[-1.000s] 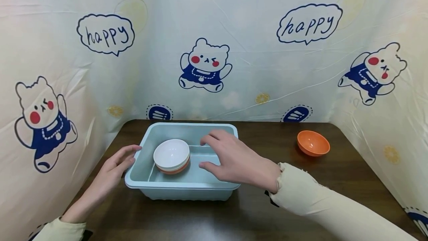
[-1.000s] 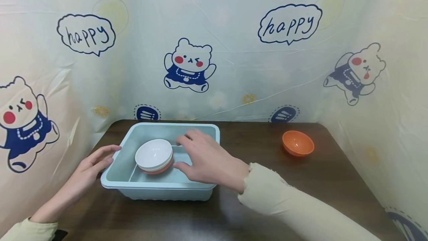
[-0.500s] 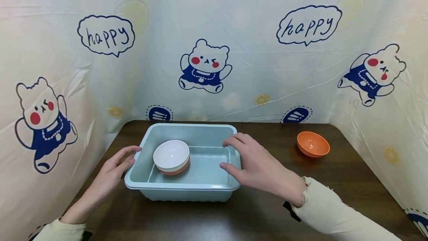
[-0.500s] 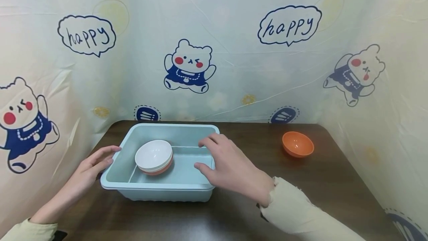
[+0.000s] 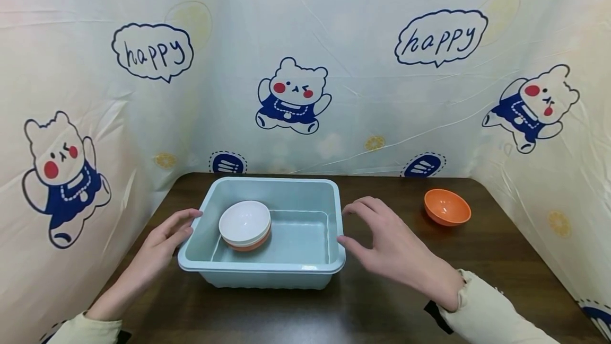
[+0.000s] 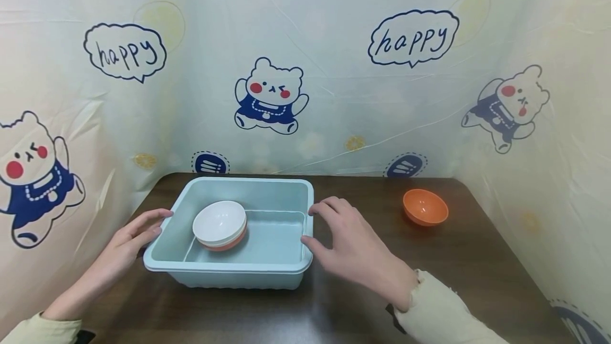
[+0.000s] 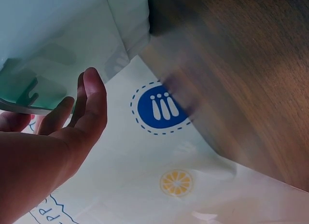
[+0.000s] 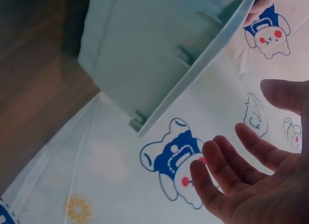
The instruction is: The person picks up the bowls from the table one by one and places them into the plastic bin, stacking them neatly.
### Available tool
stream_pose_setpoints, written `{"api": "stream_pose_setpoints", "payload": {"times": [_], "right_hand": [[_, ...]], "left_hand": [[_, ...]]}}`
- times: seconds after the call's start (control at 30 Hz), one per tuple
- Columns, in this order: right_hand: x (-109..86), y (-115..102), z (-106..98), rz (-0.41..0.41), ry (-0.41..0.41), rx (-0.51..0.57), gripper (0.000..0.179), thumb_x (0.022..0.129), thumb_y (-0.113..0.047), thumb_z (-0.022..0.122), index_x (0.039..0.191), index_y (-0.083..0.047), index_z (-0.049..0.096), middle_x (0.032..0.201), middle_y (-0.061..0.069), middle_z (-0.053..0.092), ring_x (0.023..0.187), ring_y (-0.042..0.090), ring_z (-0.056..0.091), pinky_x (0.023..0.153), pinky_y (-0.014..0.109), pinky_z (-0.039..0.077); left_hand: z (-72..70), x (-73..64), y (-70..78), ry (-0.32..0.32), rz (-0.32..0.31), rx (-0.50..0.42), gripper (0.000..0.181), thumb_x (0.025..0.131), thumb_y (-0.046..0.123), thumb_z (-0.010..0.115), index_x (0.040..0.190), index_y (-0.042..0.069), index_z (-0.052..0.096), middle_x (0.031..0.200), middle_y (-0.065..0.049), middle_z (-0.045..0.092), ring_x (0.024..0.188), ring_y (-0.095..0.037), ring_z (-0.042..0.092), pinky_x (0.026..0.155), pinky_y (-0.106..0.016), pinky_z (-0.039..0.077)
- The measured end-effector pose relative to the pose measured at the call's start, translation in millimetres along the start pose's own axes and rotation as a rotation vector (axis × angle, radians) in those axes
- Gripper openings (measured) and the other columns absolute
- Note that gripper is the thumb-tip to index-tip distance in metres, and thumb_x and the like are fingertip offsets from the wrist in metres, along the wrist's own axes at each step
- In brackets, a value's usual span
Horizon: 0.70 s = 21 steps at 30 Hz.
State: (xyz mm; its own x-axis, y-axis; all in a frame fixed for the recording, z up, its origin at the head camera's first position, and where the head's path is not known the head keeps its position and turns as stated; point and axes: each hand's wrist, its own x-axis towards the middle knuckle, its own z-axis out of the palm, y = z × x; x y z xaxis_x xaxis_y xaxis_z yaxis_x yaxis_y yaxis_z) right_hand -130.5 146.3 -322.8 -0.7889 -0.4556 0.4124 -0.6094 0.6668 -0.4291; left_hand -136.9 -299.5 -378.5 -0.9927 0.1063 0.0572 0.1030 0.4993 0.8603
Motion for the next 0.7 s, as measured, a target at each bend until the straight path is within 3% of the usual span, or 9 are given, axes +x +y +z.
{"api": "stream_pose_setpoints", "payload": {"times": [0.7], "right_hand": [[-20.9,43,-12,0.116,0.012,-0.103,0.038,0.092,-0.03,0.083,0.123,-0.014,0.068,0.124,0.001,0.065,0.107,0.021,0.062,0.09,0.046,0.055]], "left_hand": [[-0.5,-0.9,1.7,-0.001,-0.001,0.006,0.04,0.115,0.014,0.04,0.151,-0.001,0.044,0.16,-0.032,0.036,0.146,-0.057,0.034,0.083,-0.015,0.047]]}}
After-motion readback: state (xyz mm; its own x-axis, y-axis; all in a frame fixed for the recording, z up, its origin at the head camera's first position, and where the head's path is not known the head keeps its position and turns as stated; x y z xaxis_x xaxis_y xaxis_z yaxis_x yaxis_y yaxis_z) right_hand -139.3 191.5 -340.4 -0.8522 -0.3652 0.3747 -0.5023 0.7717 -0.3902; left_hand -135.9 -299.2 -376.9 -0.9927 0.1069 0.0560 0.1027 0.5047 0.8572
